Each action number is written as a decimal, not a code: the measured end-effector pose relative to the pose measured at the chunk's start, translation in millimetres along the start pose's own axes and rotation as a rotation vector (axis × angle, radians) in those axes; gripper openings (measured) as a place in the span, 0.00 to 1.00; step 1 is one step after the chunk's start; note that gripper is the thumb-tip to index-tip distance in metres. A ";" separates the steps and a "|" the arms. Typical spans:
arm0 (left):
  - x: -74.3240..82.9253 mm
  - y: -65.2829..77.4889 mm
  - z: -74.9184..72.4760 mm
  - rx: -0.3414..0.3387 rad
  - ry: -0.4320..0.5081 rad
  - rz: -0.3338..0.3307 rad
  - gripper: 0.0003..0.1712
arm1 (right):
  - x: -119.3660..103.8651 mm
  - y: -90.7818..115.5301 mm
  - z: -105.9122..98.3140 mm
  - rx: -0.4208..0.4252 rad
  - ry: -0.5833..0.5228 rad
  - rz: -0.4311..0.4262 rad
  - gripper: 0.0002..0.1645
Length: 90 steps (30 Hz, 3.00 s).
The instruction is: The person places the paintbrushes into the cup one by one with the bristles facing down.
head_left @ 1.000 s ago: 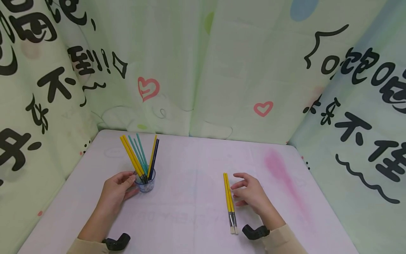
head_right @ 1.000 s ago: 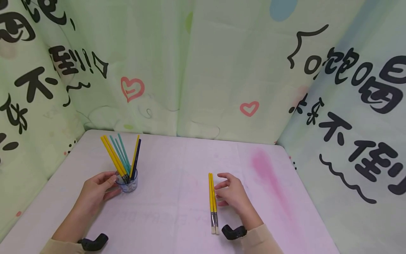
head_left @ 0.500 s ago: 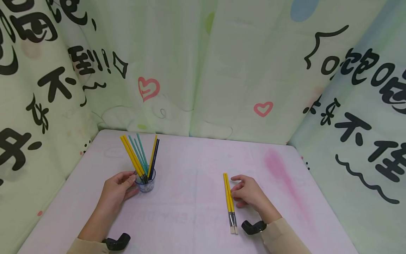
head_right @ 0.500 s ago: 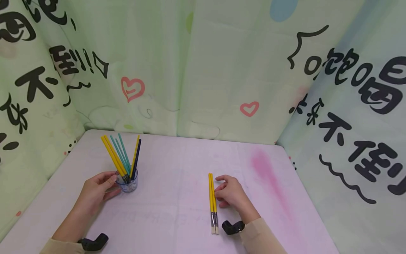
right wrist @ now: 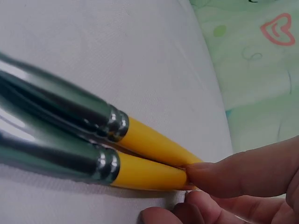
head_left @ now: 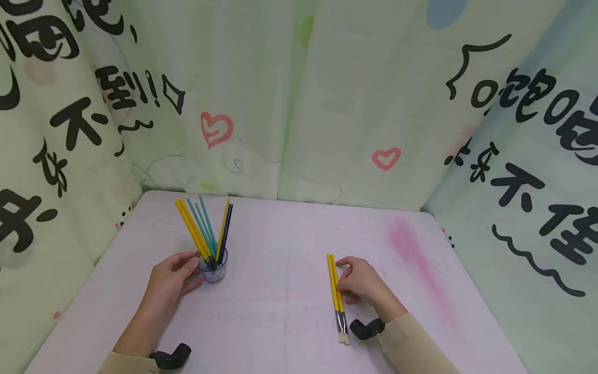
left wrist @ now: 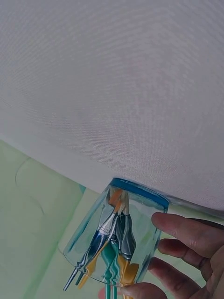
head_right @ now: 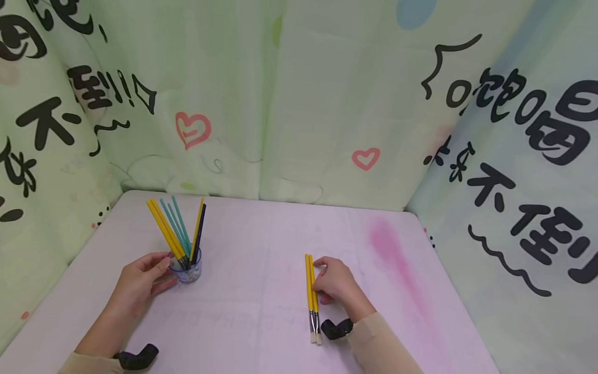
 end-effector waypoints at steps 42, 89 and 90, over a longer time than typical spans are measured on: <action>1.0 0.1 1.0 0.006 0.014 -0.008 0.28 | -6.8 13.0 -8.5 -0.224 -0.228 -0.065 0.39; -0.8 -0.9 -0.8 0.004 0.000 0.004 0.28 | -125.7 49.5 46.1 -0.242 -0.714 -0.342 0.37; -0.9 -0.8 -0.8 0.004 0.000 0.005 0.28 | -129.1 50.7 46.6 -0.240 -0.722 -0.352 0.37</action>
Point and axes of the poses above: each hand's wrist, its own y-axis away from the middle knuckle, its own z-axis out of the palm, x = y × z, the point moved 3 cm from there along -y, towards the middle knuckle, and after that the axes turned 14 degrees about z, right-handed, at the moved point
